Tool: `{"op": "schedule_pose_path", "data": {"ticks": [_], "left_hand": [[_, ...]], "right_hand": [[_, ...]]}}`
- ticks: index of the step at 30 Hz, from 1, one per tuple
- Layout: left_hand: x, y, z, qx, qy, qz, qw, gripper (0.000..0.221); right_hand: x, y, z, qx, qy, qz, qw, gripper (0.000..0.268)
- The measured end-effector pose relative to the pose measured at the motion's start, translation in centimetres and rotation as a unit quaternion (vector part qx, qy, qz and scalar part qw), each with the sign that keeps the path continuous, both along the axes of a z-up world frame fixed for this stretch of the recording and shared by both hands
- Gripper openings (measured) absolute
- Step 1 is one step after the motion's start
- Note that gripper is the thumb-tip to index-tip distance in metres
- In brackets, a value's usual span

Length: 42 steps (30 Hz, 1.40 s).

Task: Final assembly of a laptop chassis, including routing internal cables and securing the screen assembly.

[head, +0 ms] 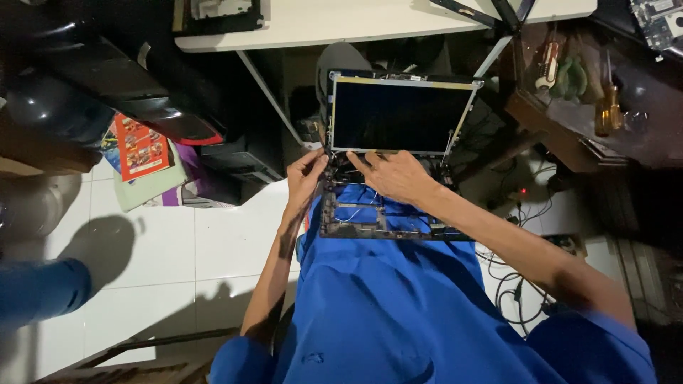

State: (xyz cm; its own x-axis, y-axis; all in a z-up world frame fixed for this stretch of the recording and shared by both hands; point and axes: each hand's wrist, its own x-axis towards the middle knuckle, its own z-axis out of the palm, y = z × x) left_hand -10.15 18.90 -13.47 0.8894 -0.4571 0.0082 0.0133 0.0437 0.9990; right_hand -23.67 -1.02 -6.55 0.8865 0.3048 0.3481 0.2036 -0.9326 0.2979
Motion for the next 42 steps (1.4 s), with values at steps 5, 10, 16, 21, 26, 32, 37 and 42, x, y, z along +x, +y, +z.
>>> {"op": "schedule_pose_path", "data": {"ticks": [5, 10, 16, 21, 26, 32, 37, 42], "left_hand": [[0.7, 0.1, -0.2, -0.026, 0.008, 0.004, 1.000, 0.025], [1.5, 0.2, -0.3, -0.025, -0.008, -0.011, 1.000, 0.026], [2.1, 0.2, -0.1, -0.025, 0.003, -0.043, 0.999, 0.026], [2.5, 0.3, -1.1, -0.022, -0.007, -0.058, 0.998, 0.028], [0.9, 0.3, 1.4, -0.008, 0.059, -0.057, 0.997, 0.037], [-1.1, 0.1, 6.0, -0.041, 0.164, -0.033, 0.985, 0.045], [-0.2, 0.0, 3.8, -0.063, 0.181, -0.027, 0.981, 0.048], [0.3, 0.1, 3.2, -0.016, 0.119, -0.037, 0.992, 0.040]], "right_hand": [[0.2, 0.5, 2.4, 0.003, -0.011, 0.010, 1.000, 0.054], [0.8, 0.5, 1.4, -0.019, -0.018, 0.016, 1.000, 0.055], [1.0, 0.5, 1.7, -0.008, -0.005, 0.014, 1.000, 0.063], [1.1, 0.6, 2.6, 0.003, 0.016, 0.019, 1.000, 0.056], [1.4, 0.6, 2.6, 0.019, 0.026, 0.018, 0.999, 0.055], [1.7, 0.8, 4.0, 0.088, 0.052, 0.016, 0.995, 0.045], [2.0, 0.6, 3.4, 0.146, 0.044, 0.029, 0.988, 0.039], [2.0, 1.2, 3.3, 0.244, 0.060, 0.021, 0.968, 0.032]]}}
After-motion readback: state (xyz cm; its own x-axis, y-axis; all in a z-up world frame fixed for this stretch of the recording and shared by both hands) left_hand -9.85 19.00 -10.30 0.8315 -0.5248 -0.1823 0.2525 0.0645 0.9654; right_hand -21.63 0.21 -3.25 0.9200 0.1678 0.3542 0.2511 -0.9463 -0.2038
